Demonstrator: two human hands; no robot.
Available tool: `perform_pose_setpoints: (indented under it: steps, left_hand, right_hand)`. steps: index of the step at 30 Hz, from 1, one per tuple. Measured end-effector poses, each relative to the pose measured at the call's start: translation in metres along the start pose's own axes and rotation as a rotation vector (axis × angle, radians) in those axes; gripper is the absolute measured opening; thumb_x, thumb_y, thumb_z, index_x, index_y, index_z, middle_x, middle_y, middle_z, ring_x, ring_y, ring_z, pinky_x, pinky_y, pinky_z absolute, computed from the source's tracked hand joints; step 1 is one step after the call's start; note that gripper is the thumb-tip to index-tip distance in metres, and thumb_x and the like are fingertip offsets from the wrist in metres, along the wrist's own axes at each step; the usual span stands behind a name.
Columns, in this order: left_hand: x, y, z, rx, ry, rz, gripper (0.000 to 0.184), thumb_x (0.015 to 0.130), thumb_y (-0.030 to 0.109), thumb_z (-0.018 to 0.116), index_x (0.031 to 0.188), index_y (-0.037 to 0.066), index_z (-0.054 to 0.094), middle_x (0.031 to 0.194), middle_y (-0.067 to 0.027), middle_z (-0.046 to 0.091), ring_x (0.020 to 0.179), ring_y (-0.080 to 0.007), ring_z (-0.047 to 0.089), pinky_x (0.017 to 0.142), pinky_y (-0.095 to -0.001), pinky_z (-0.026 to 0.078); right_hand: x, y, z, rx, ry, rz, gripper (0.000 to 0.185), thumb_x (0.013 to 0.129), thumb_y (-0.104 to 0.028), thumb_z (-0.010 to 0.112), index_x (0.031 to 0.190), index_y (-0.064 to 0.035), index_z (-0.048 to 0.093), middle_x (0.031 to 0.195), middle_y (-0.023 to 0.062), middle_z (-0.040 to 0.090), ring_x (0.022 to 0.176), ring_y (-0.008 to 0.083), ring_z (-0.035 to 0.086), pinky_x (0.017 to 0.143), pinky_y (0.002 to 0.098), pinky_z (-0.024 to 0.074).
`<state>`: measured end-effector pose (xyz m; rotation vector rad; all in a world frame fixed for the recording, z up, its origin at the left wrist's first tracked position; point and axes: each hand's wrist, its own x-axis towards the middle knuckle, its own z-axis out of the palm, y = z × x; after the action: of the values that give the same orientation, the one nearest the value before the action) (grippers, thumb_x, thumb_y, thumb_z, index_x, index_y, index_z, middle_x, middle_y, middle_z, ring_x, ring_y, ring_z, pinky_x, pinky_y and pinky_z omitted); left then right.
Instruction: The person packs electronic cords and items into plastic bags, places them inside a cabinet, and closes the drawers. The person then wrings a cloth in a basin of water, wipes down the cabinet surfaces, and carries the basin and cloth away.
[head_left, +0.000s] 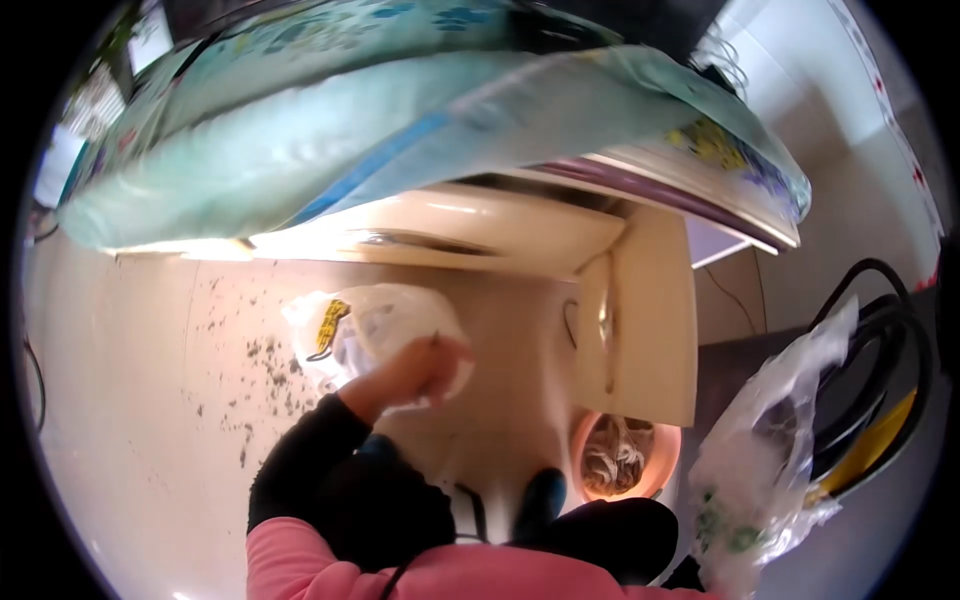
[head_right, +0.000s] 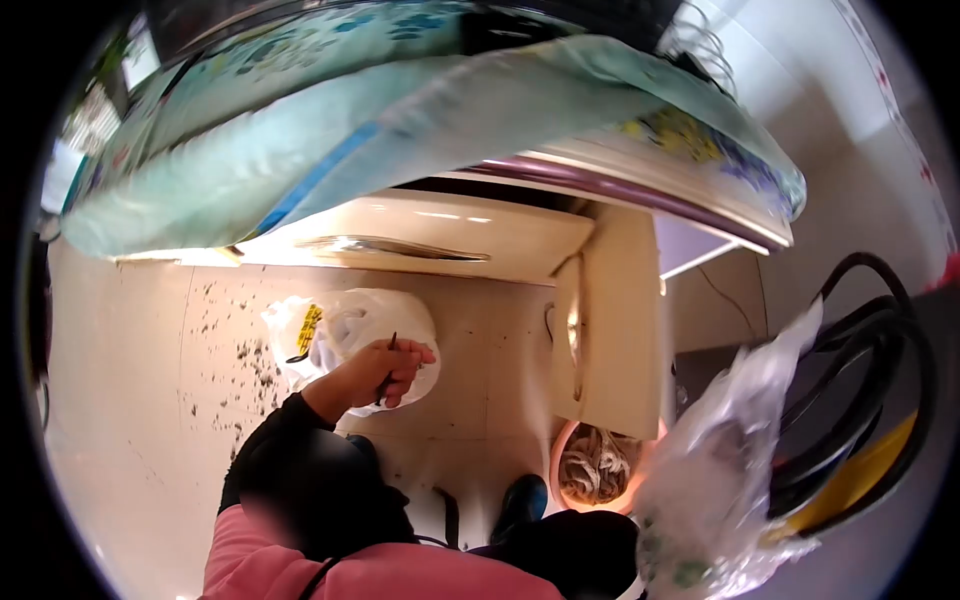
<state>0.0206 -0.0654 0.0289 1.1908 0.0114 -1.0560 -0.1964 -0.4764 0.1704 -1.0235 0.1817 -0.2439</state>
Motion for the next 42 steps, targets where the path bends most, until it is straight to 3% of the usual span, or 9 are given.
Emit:
perform_pose_setpoints:
  steps: [11, 18, 23, 28, 31, 34, 37, 39, 42]
  left_hand:
    - [-0.057, 0.002, -0.069, -0.428, 0.249, 0.411, 0.016, 0.092, 0.015, 0.042, 0.102, 0.007, 0.052, 0.06, 0.0053, 0.031, 0.046, -0.0063, 0.031, 0.038, -0.0203, 0.027]
    - [-0.051, -0.02, -0.093, -0.665, 0.413, 0.37, 0.021, 0.091, 0.013, 0.043, 0.108, 0.003, 0.048, 0.062, 0.0039, 0.034, 0.05, -0.0076, 0.036, 0.043, -0.0206, 0.034]
    - [-0.03, -0.036, -0.097, -0.292, 0.653, 0.268, 0.02, 0.09, 0.015, 0.043, 0.102, 0.002, 0.052, 0.065, 0.0, 0.047, 0.056, -0.0104, 0.051, 0.046, -0.0283, 0.045]
    - [0.009, -0.084, -0.107, 1.27, 1.038, 0.687, 0.017, 0.089, 0.016, 0.049, 0.088, 0.001, 0.057, 0.073, -0.0087, 0.057, 0.055, -0.0141, 0.057, 0.042, -0.0298, 0.045]
    - [-0.009, -0.064, -0.1, 1.059, 0.915, 0.81, 0.017, 0.09, 0.016, 0.052, 0.092, 0.0, 0.057, 0.067, -0.0081, 0.056, 0.045, -0.0144, 0.053, 0.037, -0.0287, 0.041]
    - [-0.054, -0.011, -0.08, 0.149, 0.753, 0.389, 0.017, 0.093, 0.016, 0.047, 0.094, 0.001, 0.055, 0.06, -0.002, 0.05, 0.038, -0.0074, 0.042, 0.033, -0.0229, 0.036]
    - [-0.073, -0.006, -0.092, 0.3, 0.757, 0.236, 0.017, 0.09, 0.015, 0.05, 0.096, 0.0, 0.056, 0.063, -0.0079, 0.056, 0.045, -0.0175, 0.053, 0.041, -0.0312, 0.044]
    - [-0.058, -0.03, -0.109, 1.115, 0.809, -0.032, 0.018, 0.084, 0.015, 0.054, 0.095, 0.001, 0.057, 0.073, -0.0155, 0.062, 0.064, -0.0311, 0.061, 0.058, -0.0407, 0.048]
    - [-0.037, -0.051, -0.108, 1.094, 0.773, 0.146, 0.022, 0.08, 0.019, 0.057, 0.096, 0.004, 0.06, 0.085, -0.0181, 0.063, 0.085, -0.0346, 0.06, 0.074, -0.041, 0.047]
  right_hand:
    - [0.08, 0.083, 0.171, -0.356, -0.69, 0.479, 0.051, 0.084, -0.014, 0.061, 0.129, -0.0011, 0.039, 0.123, 0.0154, 0.052, 0.101, 0.0263, 0.057, 0.082, 0.0356, 0.0497]
    - [0.095, 0.147, 0.166, -0.738, -0.526, 0.779, 0.027, 0.077, -0.013, 0.068, 0.098, 0.0004, 0.059, 0.085, 0.0024, 0.062, 0.075, 0.0081, 0.056, 0.067, 0.0219, 0.0453]
    - [0.093, 0.156, 0.172, -0.509, -0.366, 0.818, 0.027, 0.076, -0.01, 0.065, 0.1, 0.0006, 0.058, 0.087, 0.0031, 0.062, 0.077, 0.0087, 0.056, 0.066, 0.0236, 0.0454]
    - [0.097, 0.153, 0.161, -0.515, -0.412, 0.818, 0.034, 0.076, -0.01, 0.065, 0.107, 0.0005, 0.056, 0.093, 0.0037, 0.062, 0.081, 0.0099, 0.056, 0.07, 0.0238, 0.0462]
    - [0.101, 0.161, 0.143, -0.536, -0.391, 0.767, 0.039, 0.076, -0.011, 0.066, 0.111, 0.0007, 0.054, 0.096, 0.0044, 0.062, 0.083, 0.0114, 0.057, 0.071, 0.024, 0.0469]
    - [0.101, 0.162, 0.139, -0.529, -0.378, 0.772, 0.041, 0.076, -0.012, 0.068, 0.113, 0.0006, 0.053, 0.098, 0.0047, 0.062, 0.085, 0.0126, 0.058, 0.074, 0.025, 0.0478]
    - [0.103, 0.158, 0.139, -0.378, -0.345, 0.847, 0.039, 0.078, -0.011, 0.067, 0.112, -0.0003, 0.053, 0.098, 0.004, 0.062, 0.086, 0.0126, 0.059, 0.076, 0.0258, 0.0483]
    - [0.104, 0.154, 0.122, -0.303, -0.334, 0.905, 0.037, 0.079, -0.01, 0.066, 0.112, -0.001, 0.053, 0.098, 0.0033, 0.062, 0.087, 0.0124, 0.059, 0.077, 0.0259, 0.0485]
    - [0.104, 0.154, 0.087, -0.39, -0.377, 0.761, 0.03, 0.082, -0.007, 0.061, 0.111, -0.001, 0.054, 0.097, 0.0038, 0.063, 0.087, 0.0132, 0.06, 0.076, 0.0273, 0.049]
